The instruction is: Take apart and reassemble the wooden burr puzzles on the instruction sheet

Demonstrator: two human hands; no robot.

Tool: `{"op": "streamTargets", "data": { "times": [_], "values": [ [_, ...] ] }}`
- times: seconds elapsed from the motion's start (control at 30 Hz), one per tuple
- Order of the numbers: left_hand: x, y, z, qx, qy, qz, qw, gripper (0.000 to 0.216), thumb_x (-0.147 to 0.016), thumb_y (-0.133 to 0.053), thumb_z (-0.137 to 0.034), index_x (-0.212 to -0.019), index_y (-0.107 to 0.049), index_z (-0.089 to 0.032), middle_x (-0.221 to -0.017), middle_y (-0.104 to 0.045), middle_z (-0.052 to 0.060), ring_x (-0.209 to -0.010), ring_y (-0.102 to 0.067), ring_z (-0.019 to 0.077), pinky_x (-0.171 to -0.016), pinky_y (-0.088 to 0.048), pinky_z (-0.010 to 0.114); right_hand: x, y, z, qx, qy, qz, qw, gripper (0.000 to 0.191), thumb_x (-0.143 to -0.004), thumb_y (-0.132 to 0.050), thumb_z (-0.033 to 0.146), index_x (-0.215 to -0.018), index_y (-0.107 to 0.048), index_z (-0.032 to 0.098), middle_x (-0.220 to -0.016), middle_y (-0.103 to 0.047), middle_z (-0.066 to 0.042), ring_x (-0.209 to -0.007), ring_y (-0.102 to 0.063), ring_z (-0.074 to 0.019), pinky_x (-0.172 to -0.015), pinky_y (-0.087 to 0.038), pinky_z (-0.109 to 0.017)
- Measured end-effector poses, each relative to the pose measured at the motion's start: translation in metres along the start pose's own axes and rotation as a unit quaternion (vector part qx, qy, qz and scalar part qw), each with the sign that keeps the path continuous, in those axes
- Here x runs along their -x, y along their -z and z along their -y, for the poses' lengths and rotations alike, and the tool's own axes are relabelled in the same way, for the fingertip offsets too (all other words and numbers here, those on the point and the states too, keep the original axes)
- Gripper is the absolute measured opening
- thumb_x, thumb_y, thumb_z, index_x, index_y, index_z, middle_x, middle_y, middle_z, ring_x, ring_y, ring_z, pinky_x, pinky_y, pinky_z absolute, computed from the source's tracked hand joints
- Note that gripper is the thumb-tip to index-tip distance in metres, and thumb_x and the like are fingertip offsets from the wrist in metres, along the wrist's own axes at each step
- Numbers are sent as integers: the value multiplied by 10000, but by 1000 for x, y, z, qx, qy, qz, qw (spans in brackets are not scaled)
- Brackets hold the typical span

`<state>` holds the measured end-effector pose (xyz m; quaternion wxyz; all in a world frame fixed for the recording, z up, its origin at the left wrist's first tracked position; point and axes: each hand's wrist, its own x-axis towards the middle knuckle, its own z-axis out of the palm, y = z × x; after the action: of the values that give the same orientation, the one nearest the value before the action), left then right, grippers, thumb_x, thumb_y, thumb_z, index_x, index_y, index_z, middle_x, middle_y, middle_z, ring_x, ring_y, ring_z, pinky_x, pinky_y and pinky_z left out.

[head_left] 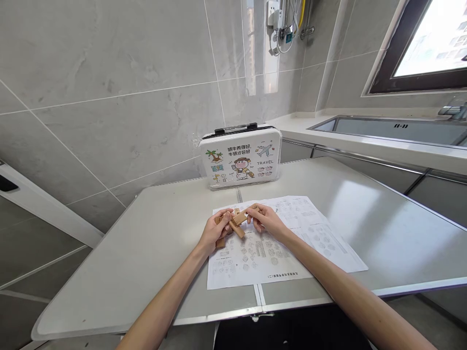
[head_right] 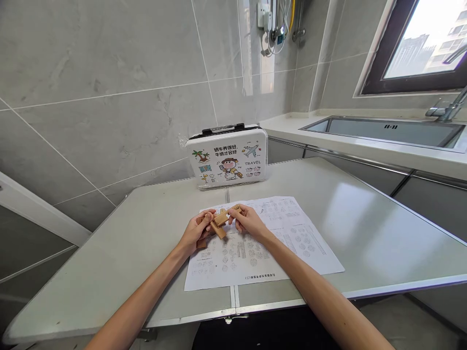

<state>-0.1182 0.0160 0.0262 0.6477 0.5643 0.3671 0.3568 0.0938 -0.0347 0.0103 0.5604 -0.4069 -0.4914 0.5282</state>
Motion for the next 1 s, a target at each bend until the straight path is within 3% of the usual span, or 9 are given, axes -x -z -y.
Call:
{"op": "streamTargets", "data": {
  "times": [0.3, 0.5, 1.0],
  "values": [
    [0, -1, 1, 24, -3, -3, 1000, 525, -773, -821, -595, -1008, -681, -146, -754, -500, -21, -513, -327, 23, -405, -205, 135, 0, 0, -3, 17, -23, 44, 999, 432, -866, -706, 598, -933, -626, 178, -816, -734, -27, -403, -489, -56, -392, -286, -217],
    [-2, 0, 3, 35, -8, 2, 999, 510, -779, -823, -579, -1007, -685, -145, -762, -490, -19, -517, -304, 25, -396, -208, 136, 0, -1, -2, 36, -14, 40, 998, 439, -869, -693, 613, -925, -608, 187, -826, -730, -25, -411, -485, -58, -389, -273, -216],
    [0, -2, 1, 3, -9, -10, 1000, 527, -749, -844, -577, -997, -650, -155, -808, -517, -23, -504, -304, 8, -398, -201, 145, 4, 2, 5, 155, 17, 51, 986, 447, -930, -600, 635, -890, -593, 190, -726, -700, -17, -468, -497, -96, -483, -402, -243]
  ]
}}
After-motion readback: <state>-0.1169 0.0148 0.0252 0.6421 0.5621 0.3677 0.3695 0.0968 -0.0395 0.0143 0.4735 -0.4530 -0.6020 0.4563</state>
